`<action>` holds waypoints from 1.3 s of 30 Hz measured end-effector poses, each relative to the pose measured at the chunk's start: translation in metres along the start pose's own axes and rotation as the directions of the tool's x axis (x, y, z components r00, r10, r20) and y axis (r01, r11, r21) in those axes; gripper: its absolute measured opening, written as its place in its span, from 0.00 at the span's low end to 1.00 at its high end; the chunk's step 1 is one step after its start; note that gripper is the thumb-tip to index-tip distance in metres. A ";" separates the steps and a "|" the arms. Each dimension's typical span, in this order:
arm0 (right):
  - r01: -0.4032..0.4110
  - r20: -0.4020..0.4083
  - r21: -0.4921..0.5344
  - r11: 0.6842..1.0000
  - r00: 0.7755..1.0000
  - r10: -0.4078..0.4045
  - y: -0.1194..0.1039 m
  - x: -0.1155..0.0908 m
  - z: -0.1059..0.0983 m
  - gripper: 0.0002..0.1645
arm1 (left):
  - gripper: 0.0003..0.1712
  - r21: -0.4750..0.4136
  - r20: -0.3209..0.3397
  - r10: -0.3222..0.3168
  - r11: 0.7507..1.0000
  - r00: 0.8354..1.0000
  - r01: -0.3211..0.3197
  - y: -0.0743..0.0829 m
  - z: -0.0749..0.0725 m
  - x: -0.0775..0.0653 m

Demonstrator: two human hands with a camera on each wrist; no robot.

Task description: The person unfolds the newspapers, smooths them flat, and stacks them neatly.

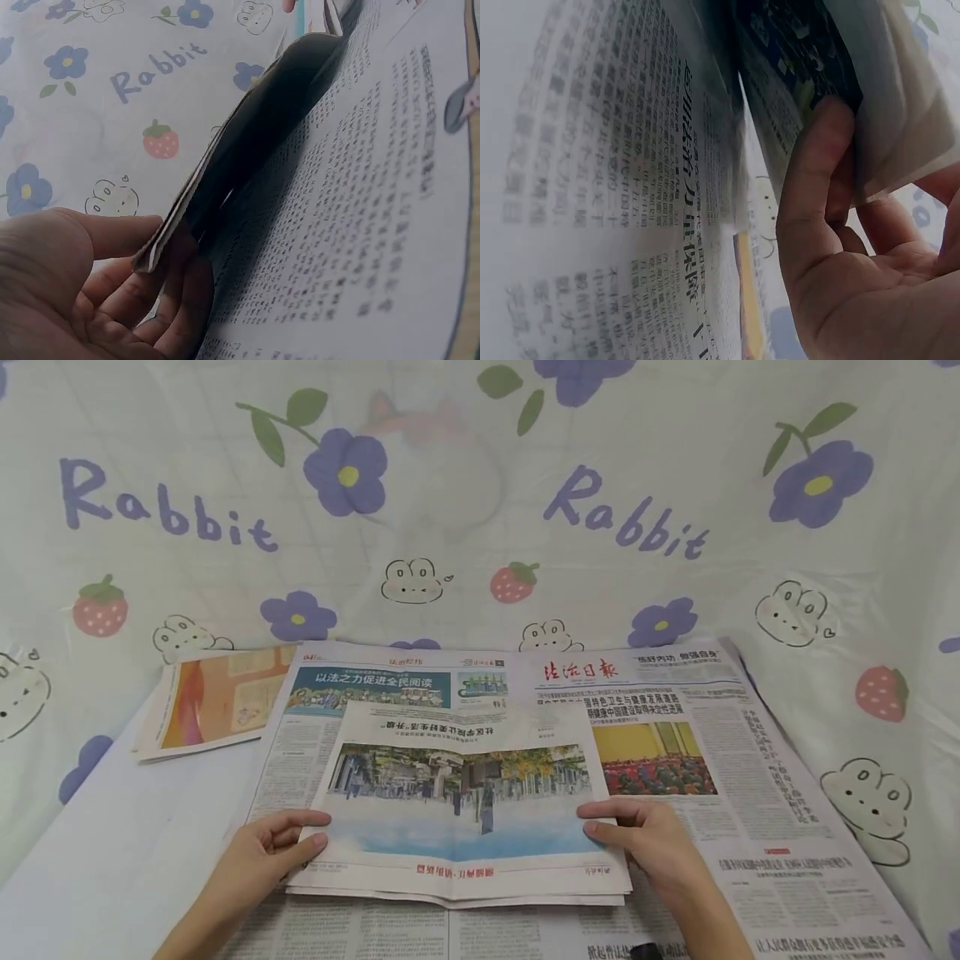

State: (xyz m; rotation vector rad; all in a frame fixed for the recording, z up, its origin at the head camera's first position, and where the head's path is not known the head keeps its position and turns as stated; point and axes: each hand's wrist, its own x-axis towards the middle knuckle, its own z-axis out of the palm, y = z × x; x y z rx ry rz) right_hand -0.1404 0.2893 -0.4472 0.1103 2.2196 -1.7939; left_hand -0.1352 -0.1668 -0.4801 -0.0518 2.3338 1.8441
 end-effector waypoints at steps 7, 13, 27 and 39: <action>-0.018 -0.016 0.018 1.000 1.000 0.018 0.005 0.001 -0.002 0.21 | 0.21 -0.039 0.053 -0.030 0.999 0.998 0.032 -0.003 -0.004 -0.003; 0.007 0.004 0.018 1.000 1.000 -0.007 0.006 0.002 -0.001 0.21 | 0.23 -0.050 0.072 -0.049 0.997 0.996 0.053 -0.004 -0.008 -0.002; -0.018 -0.012 -0.010 1.000 1.000 0.018 0.006 0.004 -0.004 0.21 | 0.16 -0.030 0.065 -0.030 0.999 0.997 0.032 -0.001 -0.011 0.002; -0.033 -0.018 -0.024 0.999 0.999 0.033 0.008 0.003 -0.004 0.21 | 0.19 -0.116 0.161 -0.017 0.993 0.987 0.036 -0.002 -0.020 0.001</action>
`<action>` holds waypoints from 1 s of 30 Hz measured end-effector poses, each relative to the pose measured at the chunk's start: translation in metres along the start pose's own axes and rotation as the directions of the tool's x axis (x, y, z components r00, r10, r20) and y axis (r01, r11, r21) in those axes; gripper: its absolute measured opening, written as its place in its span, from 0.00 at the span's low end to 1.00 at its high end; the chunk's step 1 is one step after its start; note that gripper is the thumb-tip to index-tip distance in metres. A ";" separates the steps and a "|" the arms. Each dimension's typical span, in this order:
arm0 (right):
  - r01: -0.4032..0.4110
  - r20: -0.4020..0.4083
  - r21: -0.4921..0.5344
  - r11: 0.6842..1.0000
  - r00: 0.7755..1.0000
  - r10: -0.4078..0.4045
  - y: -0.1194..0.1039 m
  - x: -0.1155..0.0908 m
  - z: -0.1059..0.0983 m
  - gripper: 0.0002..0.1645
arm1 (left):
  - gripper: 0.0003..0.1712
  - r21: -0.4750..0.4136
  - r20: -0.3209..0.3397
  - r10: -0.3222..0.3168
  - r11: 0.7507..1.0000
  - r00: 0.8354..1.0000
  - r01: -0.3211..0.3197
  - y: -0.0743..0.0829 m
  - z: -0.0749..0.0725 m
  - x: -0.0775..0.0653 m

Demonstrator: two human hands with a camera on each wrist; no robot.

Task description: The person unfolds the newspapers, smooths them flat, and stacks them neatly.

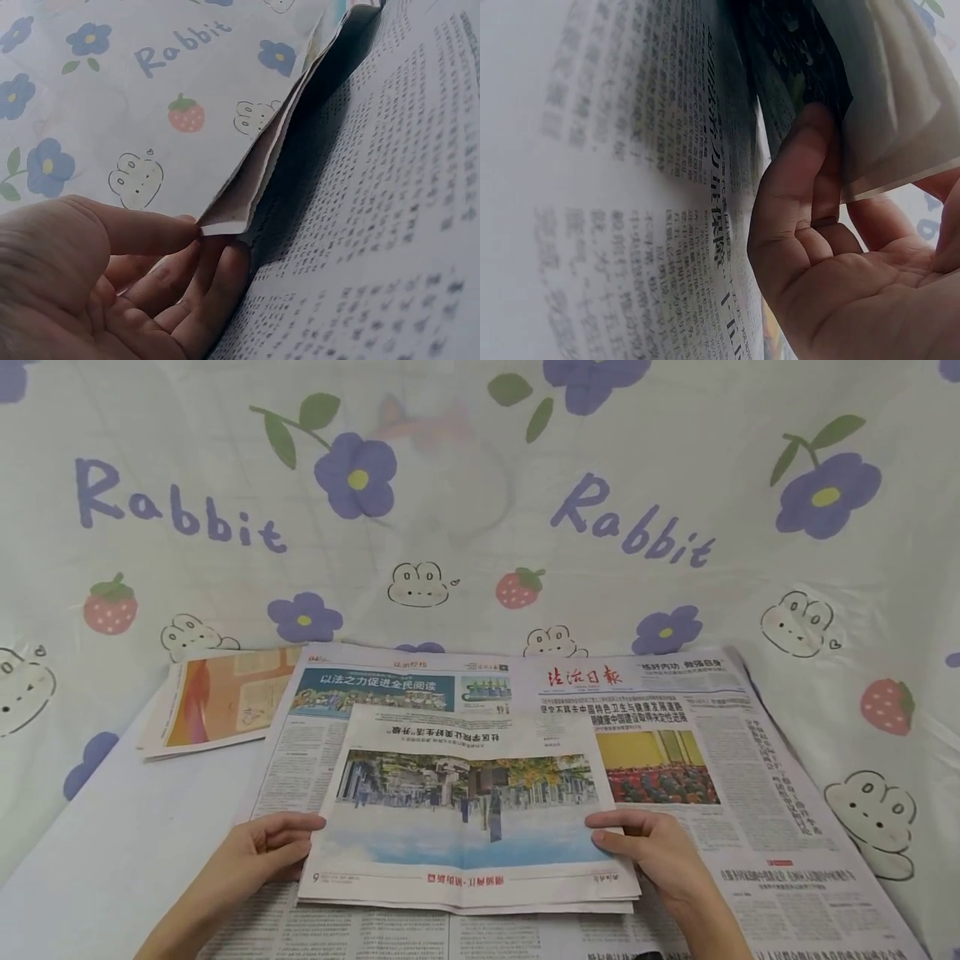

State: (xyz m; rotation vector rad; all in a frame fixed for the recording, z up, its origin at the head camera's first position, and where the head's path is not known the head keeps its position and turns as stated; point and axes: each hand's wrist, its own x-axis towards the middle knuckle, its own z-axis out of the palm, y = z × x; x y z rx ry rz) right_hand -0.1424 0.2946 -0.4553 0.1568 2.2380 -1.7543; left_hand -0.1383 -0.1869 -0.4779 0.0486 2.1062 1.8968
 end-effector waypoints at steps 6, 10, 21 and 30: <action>-0.006 -0.007 -0.011 1.000 1.000 0.006 0.002 0.001 0.000 0.21 | 0.23 -0.016 0.049 0.028 1.000 0.998 -0.027 -0.001 -0.003 -0.002; -0.002 -0.007 -0.009 1.000 1.000 0.002 0.003 0.002 0.000 0.22 | 0.25 0.012 0.045 0.032 0.999 0.998 -0.033 -0.001 -0.003 -0.002; 0.002 0.020 0.009 1.000 1.000 -0.002 0.004 0.003 -0.001 0.20 | 0.18 0.126 0.021 0.092 0.988 0.996 -0.093 -0.001 -0.003 -0.003; -0.001 0.024 0.016 1.000 1.000 0.001 0.004 0.003 -0.002 0.20 | 0.12 0.169 0.039 0.103 0.980 0.994 -0.108 -0.005 0.001 -0.001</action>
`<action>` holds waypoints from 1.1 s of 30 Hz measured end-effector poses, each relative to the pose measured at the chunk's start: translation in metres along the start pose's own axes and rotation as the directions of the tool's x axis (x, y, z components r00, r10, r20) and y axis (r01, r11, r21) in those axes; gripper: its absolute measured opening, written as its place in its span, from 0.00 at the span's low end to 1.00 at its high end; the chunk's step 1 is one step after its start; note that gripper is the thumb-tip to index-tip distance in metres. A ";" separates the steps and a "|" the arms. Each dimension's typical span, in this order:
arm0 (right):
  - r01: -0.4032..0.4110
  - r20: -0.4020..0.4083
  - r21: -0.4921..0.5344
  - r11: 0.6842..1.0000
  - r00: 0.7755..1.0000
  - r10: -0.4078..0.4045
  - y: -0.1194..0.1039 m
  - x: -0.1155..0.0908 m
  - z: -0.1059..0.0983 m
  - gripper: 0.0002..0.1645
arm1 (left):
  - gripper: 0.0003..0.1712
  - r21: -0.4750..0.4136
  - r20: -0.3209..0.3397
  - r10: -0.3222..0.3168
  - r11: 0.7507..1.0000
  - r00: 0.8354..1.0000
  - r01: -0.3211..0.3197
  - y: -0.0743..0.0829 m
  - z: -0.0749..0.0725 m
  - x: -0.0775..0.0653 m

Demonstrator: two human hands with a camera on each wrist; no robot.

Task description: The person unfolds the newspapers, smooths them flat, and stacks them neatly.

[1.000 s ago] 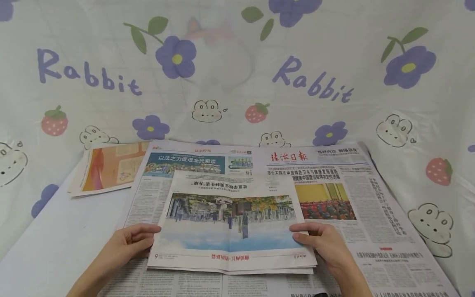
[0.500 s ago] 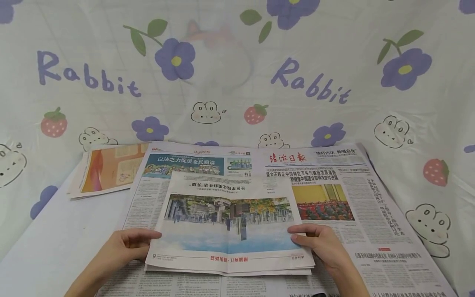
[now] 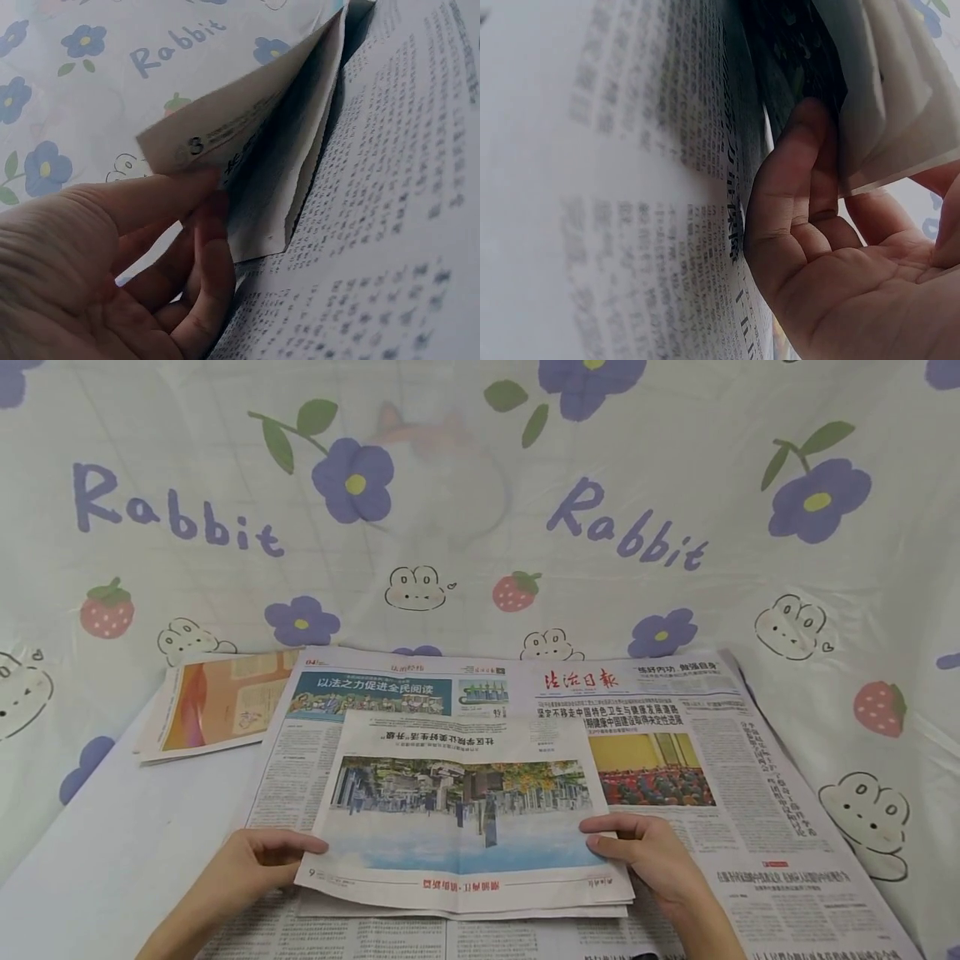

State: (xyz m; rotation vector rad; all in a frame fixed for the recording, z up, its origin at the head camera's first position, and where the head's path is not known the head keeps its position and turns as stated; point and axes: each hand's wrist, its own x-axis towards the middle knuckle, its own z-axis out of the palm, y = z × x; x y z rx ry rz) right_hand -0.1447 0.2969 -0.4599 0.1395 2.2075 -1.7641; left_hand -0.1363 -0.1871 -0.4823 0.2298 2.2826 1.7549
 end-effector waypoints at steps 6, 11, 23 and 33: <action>-0.024 -0.016 -0.029 0.999 1.000 0.024 -0.002 0.000 0.000 0.22 | 0.13 0.020 -0.100 -0.041 0.999 0.994 0.043 0.001 0.004 0.000; -0.048 -0.075 -0.029 0.998 0.996 0.046 -0.005 0.000 -0.001 0.21 | 0.16 0.011 -0.189 -0.103 0.994 0.977 0.107 0.005 0.006 0.002; 0.012 -0.076 -0.027 1.000 0.997 -0.014 -0.007 -0.005 -0.008 0.18 | 0.17 -0.045 -0.309 -0.138 0.990 0.941 0.131 0.013 0.006 0.002; 0.205 0.076 -0.010 0.979 0.976 -0.204 -0.004 -0.007 -0.007 0.25 | 0.20 -0.059 -0.326 -0.174 0.985 0.929 0.163 0.013 0.007 0.002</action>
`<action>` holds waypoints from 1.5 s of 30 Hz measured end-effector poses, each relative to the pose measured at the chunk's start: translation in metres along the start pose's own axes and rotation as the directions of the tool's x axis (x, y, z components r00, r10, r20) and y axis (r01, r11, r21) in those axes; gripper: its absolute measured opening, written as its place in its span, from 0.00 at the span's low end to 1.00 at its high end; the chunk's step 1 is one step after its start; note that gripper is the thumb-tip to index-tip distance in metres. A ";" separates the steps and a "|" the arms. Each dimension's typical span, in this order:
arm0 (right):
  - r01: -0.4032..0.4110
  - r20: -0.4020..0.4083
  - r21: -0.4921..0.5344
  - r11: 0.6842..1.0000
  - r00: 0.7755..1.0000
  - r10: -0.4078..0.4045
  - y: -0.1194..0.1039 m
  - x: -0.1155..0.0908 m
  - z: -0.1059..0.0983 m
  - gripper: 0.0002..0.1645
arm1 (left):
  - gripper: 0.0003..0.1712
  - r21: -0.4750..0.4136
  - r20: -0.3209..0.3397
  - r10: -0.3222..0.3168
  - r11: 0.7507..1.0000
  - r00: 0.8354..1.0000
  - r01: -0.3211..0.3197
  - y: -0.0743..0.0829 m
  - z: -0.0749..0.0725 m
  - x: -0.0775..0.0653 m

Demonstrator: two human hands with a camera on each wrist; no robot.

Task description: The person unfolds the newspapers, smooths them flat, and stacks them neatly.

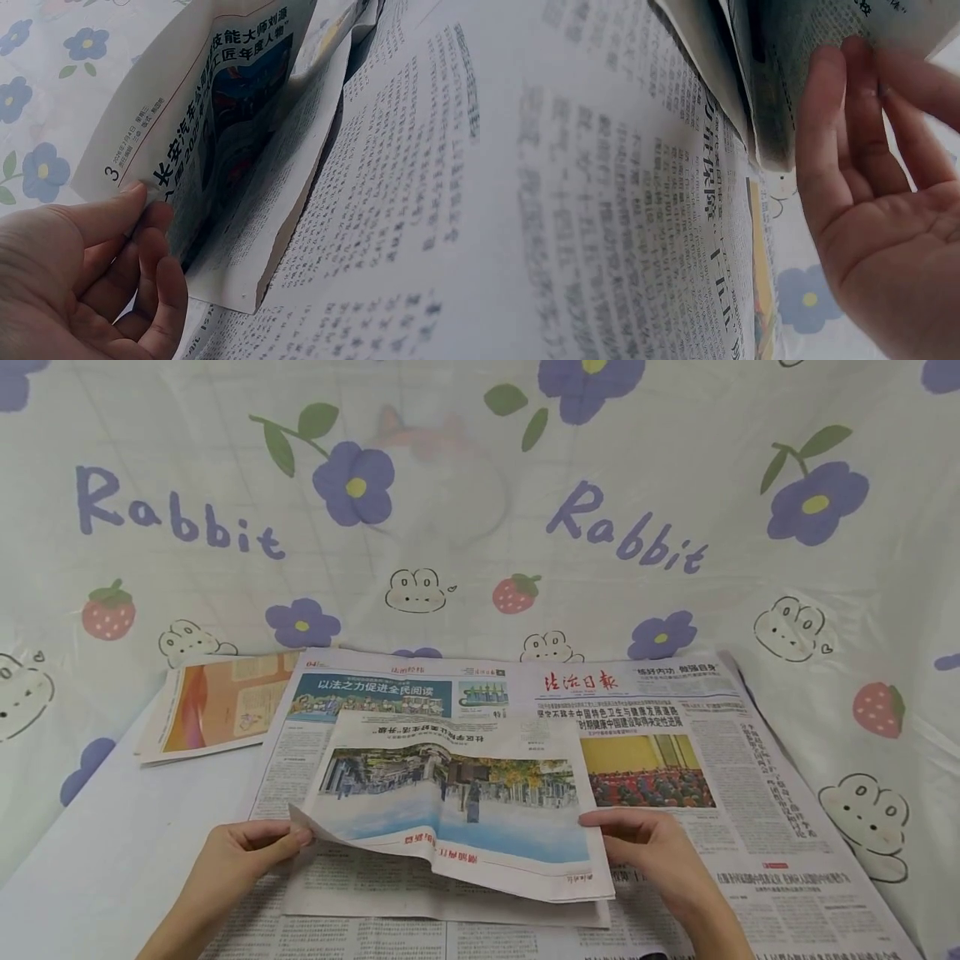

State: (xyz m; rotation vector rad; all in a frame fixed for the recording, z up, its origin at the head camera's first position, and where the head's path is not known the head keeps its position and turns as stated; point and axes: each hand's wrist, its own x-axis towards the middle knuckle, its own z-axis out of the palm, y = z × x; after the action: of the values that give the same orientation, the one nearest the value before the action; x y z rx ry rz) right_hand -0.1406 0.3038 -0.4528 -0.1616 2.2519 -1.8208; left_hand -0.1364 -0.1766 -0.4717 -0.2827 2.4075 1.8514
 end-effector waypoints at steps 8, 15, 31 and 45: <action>0.112 0.070 0.027 0.993 0.991 -0.114 0.002 0.001 0.001 0.21 | 0.20 -0.024 -0.002 0.000 1.000 1.000 0.000 0.001 0.000 0.000; 0.139 0.066 0.032 0.990 0.988 -0.141 0.005 0.001 0.001 0.19 | 0.20 -0.023 -0.009 -0.004 1.000 1.000 0.004 0.001 0.001 -0.001; 0.043 -0.138 -0.006 0.999 0.990 -0.043 -0.001 0.002 0.009 0.17 | 0.20 -0.055 -0.002 0.010 0.998 1.000 -0.010 0.003 -0.001 -0.003; 0.001 -0.199 -0.056 0.998 0.980 -0.012 -0.003 0.002 0.012 0.16 | 0.21 -0.055 -0.010 0.013 0.998 1.000 -0.014 0.004 -0.002 -0.003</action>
State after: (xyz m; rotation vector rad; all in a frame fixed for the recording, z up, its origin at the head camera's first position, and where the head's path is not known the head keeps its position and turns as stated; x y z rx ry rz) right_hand -0.1396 0.2914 -0.4526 0.0043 2.4395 -1.8533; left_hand -0.1342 -0.1767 -0.4665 -0.2811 2.3736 1.9290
